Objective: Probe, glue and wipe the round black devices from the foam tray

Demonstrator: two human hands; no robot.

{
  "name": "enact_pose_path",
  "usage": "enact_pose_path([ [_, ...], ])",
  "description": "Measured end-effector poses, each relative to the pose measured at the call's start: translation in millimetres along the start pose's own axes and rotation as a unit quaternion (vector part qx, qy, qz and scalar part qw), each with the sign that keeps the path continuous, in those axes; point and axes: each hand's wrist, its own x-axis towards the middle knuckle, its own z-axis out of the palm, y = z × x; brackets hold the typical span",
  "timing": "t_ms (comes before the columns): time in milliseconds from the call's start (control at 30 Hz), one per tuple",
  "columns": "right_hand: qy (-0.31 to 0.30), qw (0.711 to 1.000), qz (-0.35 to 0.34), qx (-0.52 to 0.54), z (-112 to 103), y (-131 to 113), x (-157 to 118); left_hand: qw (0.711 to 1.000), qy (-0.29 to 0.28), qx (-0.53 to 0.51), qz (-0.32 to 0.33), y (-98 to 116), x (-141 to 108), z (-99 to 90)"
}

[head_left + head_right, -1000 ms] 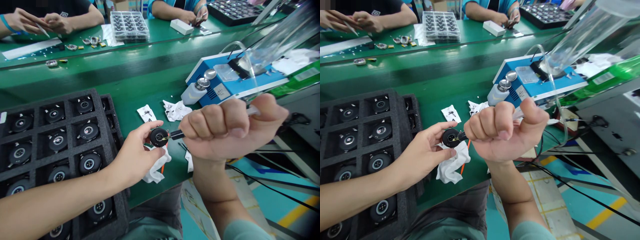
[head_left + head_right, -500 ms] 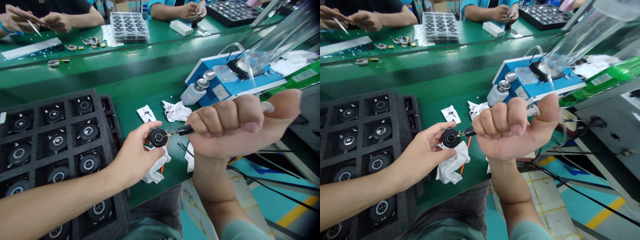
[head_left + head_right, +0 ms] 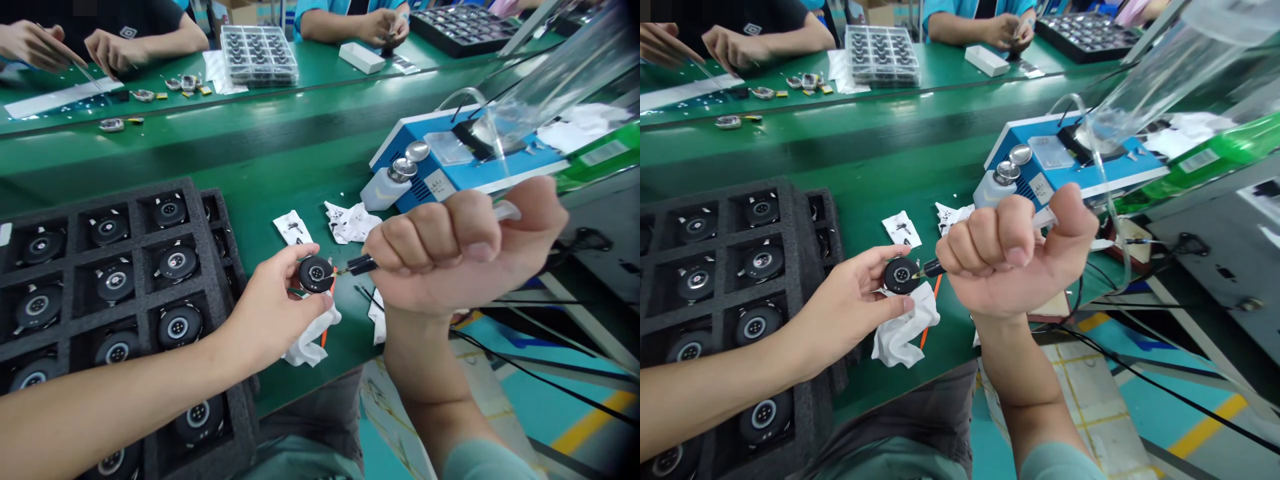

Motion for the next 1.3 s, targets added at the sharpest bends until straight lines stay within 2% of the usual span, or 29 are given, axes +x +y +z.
enact_pose_path([
  [433,0.012,1.000,0.000,-0.009,1.4,-0.3,1.2,1.000,0.003,0.001,0.004,0.6,1.0,0.7],
  [667,-0.005,1.000,0.002,-0.017,-3.0,-4.2,0.7,1.000,-0.004,-0.002,0.001,1.4,-0.5,1.1],
  [933,0.015,0.999,-0.001,-0.032,0.9,-1.1,1.3,1.000,0.004,0.001,0.003,1.9,-0.1,1.2],
  [1300,0.009,0.998,-0.040,0.037,-7.3,-5.0,0.2,1.000,0.000,0.010,0.004,1.7,-0.4,-0.3],
])
